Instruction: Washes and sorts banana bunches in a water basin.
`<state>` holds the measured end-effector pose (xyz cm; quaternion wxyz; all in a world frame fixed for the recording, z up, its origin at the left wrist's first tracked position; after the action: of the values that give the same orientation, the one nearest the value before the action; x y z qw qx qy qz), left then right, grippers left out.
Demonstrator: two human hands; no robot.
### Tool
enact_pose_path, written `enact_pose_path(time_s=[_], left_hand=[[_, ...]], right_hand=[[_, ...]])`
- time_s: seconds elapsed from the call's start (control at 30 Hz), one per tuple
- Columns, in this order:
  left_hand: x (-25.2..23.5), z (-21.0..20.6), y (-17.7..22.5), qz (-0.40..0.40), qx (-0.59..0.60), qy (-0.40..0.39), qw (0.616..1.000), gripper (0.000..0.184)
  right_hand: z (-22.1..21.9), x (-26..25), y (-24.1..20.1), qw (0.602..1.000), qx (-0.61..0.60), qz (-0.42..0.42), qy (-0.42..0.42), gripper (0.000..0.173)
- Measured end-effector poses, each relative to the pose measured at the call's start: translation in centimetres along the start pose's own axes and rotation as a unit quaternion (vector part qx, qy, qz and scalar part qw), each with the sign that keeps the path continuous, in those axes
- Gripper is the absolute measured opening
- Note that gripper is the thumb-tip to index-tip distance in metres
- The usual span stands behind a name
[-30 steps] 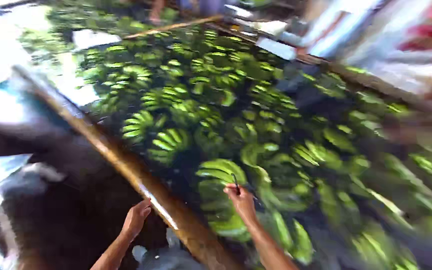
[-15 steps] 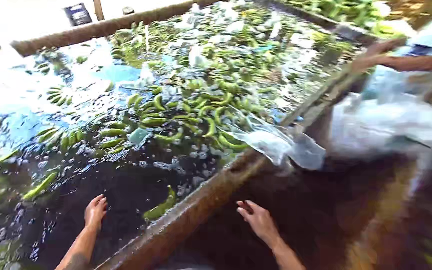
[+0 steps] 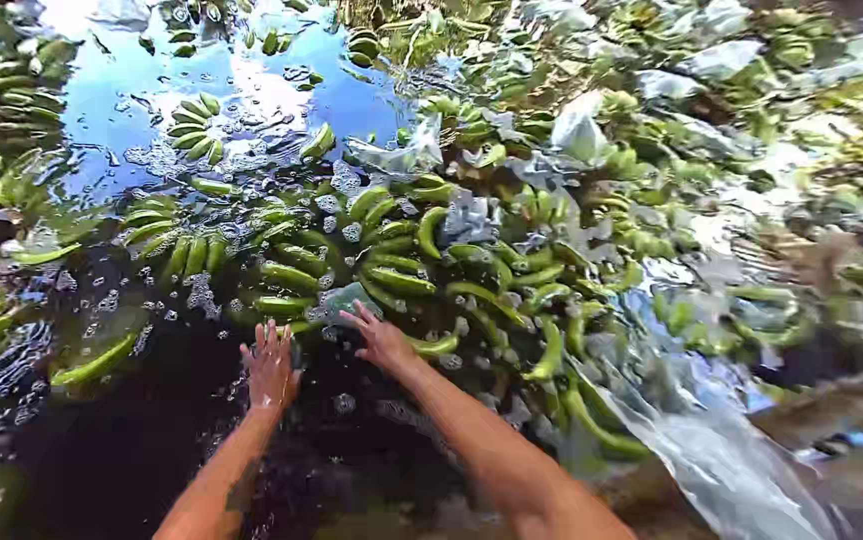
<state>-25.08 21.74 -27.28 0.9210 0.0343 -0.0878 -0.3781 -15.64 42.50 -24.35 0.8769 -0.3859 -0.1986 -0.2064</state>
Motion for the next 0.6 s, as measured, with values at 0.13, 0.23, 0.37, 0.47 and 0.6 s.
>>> enact_pose_path(time_s=[0.13,0.23,0.37,0.47,0.6], left_hand=[[-8.4,-2.3,-0.4,-0.071,-0.078,-0.121,0.987,0.099],[-10.3,-3.7,-0.9,-0.061,-0.098,-0.188,0.975,0.082],[-10.4,-4.0,-1.0,-0.005,-0.083,-0.255,0.964,0.081],[-8.1,-3.7,-1.0,0.101,0.048,-0.244,0.963,0.101],[-2.5,-3.7,-4.2,0.194,0.357,-0.147,0.902,0.098]], right_hand=[[-0.3,-6.2,2.1,1.0,0.028,0.004,-0.011,0.099],[-2.2,-5.7,5.5,0.993,-0.007,-0.101,0.068,0.083],[-4.7,-1.0,9.0,0.96,-0.106,-0.242,0.091,0.088],[-5.6,2.5,11.9,0.932,-0.195,-0.25,0.176,0.078],[-7.3,5.6,15.0,0.903,-0.23,-0.33,0.147,0.072]])
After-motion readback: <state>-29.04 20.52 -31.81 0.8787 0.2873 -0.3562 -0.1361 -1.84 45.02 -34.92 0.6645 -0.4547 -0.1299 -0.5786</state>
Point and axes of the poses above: each hand's wrist, its own x-axis away from the middle knuckle, its own z-axis out of the back of the hand, y = z × x, the point moved 5 cm from there along -x, towards the middle knuckle, and after that the axes turned 11 degrees about -x, right-handed, at the moved point
